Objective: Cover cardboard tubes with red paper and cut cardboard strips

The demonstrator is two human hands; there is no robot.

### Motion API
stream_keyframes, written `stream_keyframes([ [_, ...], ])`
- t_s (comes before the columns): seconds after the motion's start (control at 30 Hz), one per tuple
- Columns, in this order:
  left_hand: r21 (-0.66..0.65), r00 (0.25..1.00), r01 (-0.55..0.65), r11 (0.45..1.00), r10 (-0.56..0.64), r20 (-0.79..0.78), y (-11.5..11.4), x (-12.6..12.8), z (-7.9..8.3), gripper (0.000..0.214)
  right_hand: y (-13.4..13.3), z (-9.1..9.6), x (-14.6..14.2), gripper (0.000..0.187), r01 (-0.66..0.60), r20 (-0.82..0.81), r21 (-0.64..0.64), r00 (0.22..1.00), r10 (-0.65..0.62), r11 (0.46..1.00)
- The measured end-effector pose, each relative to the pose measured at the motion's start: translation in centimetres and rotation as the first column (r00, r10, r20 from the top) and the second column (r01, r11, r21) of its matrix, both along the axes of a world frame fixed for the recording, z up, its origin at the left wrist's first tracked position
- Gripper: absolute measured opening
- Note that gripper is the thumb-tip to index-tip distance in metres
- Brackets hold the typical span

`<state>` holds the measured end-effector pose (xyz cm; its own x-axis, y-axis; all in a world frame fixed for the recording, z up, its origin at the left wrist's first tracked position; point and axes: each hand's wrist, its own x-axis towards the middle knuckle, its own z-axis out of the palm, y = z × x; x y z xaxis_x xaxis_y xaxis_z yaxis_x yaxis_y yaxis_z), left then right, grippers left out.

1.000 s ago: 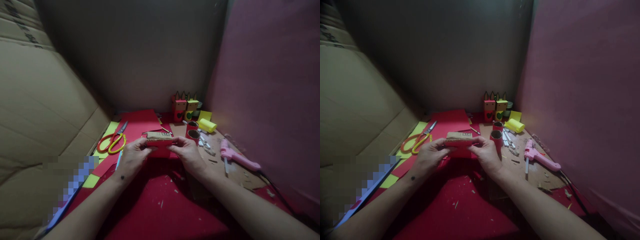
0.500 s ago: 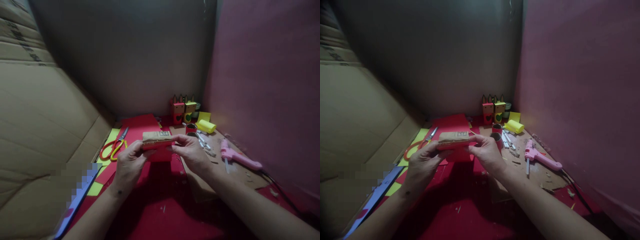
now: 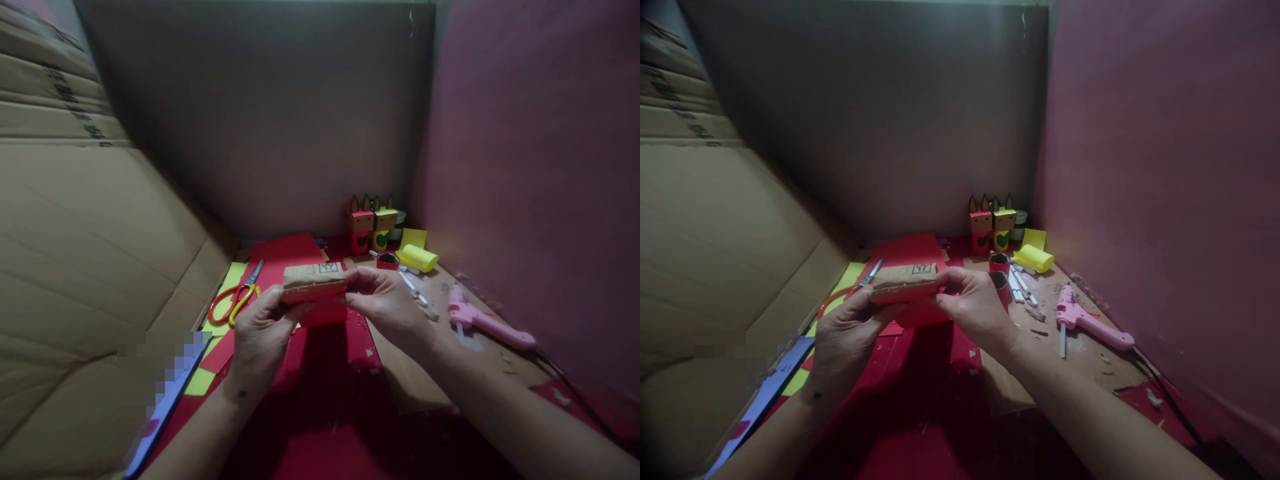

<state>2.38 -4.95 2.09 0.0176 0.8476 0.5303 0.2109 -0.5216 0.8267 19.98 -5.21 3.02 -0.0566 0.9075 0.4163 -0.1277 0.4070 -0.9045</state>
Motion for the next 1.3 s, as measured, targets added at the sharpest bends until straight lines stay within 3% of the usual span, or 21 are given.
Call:
stream_keyframes([
  [0.23, -0.067, 0.998, 0.046, 0.997, -0.044, 0.039, -0.1, 0.0, 0.2, 0.021, 0.2, -0.8, 0.0, 0.03, 0.021, 0.027, 0.071, 0.999, -0.023, 0.997],
  [0.47, -0.026, 0.998, 0.048, 0.998, -0.049, -0.038, 0.2, -0.2, -0.4, 0.018, 0.2, -1.0, 0.2, 0.011, -0.016, -0.057, -0.019, 0.998, 0.015, 1.0],
  [0.8, -0.048, 0.996, 0.064, 0.997, -0.067, -0.067, -0.1, 0.0, -0.1, 0.015, 0.1, -1.2, 0.4, 0.018, -0.089, -0.129, -0.115, 0.989, 0.074, 0.989],
  [1.03, -0.092, 0.994, 0.109, 0.99, -0.11, -0.009, -0.3, 0.4, 0.2, 0.015, -0.1, -1.2, 0.5, 0.01, 0.047, -0.042, -0.133, 0.998, -0.053, 0.99],
  [1.3, -0.168, 0.997, 0.013, 0.986, -0.026, -0.073, -0.4, 0.2, 0.7, 0.016, 0.1, -1.5, 0.4, 0.012, 0.049, -0.047, -0.143, 0.997, -0.056, 0.988],
])
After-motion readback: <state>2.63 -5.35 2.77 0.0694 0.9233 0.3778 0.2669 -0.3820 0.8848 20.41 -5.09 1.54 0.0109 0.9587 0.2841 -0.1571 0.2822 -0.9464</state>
